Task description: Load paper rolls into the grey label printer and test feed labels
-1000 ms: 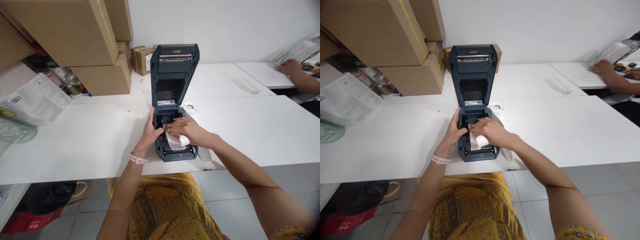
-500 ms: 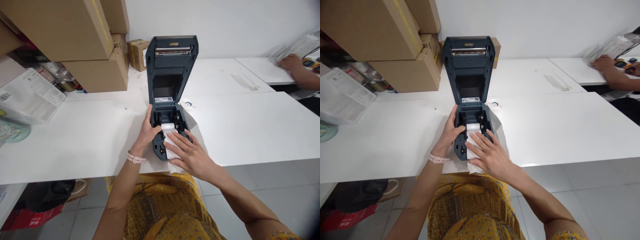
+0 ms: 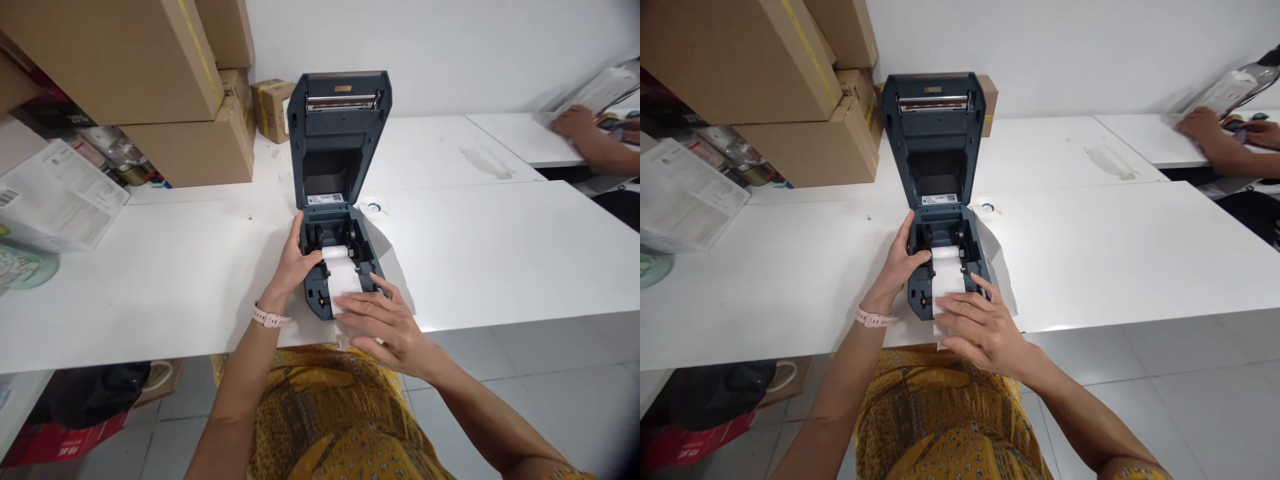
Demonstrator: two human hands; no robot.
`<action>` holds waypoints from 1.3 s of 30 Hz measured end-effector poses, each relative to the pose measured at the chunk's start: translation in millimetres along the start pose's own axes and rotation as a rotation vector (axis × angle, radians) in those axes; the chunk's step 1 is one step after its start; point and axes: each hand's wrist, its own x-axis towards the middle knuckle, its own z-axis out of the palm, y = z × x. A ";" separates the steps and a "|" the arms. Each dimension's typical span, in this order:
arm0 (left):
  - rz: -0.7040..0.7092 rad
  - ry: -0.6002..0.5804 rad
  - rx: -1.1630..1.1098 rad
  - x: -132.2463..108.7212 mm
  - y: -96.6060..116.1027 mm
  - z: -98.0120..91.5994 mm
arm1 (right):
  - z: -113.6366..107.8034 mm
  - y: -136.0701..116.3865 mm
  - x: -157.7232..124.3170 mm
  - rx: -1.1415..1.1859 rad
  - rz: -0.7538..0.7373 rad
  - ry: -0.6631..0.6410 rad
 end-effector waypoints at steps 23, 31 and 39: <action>0.201 0.435 0.063 -77.1 42.2 -16.5 | -69.7 78.6 122.2 0.402 0.293 0.405; 0.552 0.588 0.310 -168.4 31.6 54.0 | -23.6 26.8 14.9 0.233 0.191 0.262; 0.519 0.564 0.390 -176.9 25.2 59.2 | 13.2 23.1 -8.0 0.157 0.197 0.455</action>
